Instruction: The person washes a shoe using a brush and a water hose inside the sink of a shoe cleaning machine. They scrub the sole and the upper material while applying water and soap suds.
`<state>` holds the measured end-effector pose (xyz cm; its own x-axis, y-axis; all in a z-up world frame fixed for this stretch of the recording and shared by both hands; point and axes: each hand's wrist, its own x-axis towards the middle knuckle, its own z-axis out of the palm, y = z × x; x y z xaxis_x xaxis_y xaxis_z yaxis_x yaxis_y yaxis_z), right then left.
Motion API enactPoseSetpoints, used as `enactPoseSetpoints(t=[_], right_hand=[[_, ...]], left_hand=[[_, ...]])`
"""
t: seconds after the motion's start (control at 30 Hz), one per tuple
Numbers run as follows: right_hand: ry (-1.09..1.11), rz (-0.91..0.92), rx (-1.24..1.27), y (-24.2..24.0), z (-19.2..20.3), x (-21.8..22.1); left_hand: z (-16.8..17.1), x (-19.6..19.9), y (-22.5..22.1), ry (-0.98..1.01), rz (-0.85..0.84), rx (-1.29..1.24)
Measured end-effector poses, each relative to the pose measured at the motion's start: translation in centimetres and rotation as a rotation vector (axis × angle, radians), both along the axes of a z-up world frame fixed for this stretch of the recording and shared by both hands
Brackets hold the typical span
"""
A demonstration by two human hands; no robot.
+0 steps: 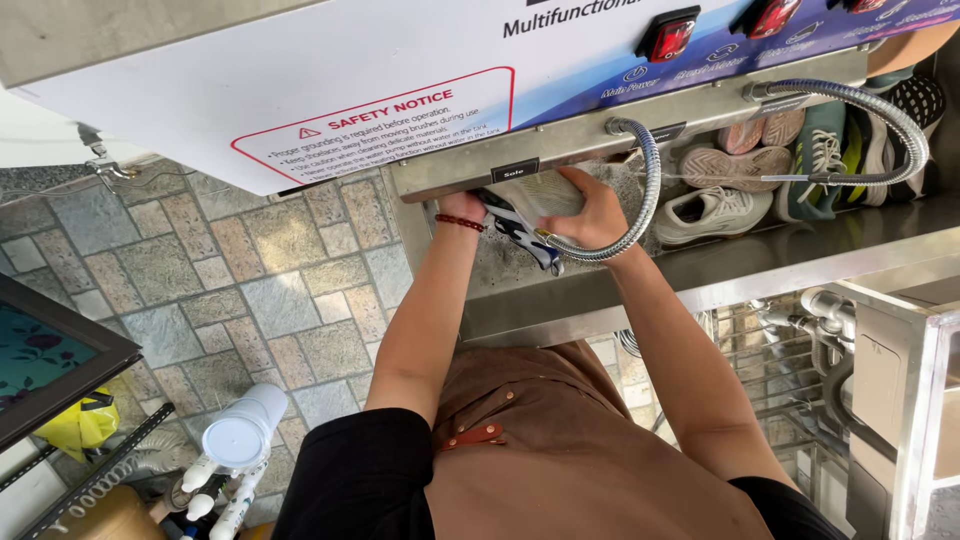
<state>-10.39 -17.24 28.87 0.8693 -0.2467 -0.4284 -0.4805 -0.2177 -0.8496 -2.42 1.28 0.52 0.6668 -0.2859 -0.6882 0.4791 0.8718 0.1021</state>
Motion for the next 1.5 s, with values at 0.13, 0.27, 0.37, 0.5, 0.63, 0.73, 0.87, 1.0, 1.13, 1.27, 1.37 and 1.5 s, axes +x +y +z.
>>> enactPoseSetpoints(t=[0.13,0.27,0.37,0.5,0.63,0.73,0.87,1.0,1.13,1.27,1.37,1.5], right_hand=[[-0.188,-0.222,0.297,-0.4,-1.9,1.7],[-0.17,-0.461,0.288,1.1,-4.0,0.7],[0.073,-0.461,0.114,3.8,-6.9,-0.8],[0.148,-0.31,-0.146,5.1,-7.8,0.5],[0.117,-0.174,-0.625,4.9,-9.1,0.0],[0.379,0.409,-0.726,3.8,-13.4,2.3],[0.583,0.904,-0.816,4.4,-20.1,4.7],[0.584,0.796,-0.792,5.7,-25.4,8.9],[0.525,0.708,-0.755,5.9,-26.2,11.7],[0.314,0.633,-0.658,3.9,-22.7,9.8],[0.103,0.711,-0.69,2.1,-17.7,7.0],[-0.18,0.997,-0.918,1.0,-11.4,2.2]], left_hand=[[3.5,0.6,1.4,0.142,0.081,0.056],[7.6,0.7,1.1,0.058,0.129,-0.077],[6.8,4.3,1.3,0.029,0.045,0.009],[4.8,1.1,0.0,-0.082,-0.21,0.292],[2.5,-6.1,0.7,-0.215,-0.514,0.744],[1.4,-7.5,1.6,-0.261,-0.639,0.92],[4.5,-7.9,2.4,-0.262,-0.822,0.962],[9.5,-9.5,3.6,-0.546,-0.89,1.074],[14.0,-9.7,4.7,-0.583,-1.043,1.126],[15.0,-9.8,6.7,-0.516,-1.089,1.072],[13.4,-8.4,6.9,-0.462,-0.932,1.054],[11.8,-6.3,6.9,-0.472,-0.913,1.162]])
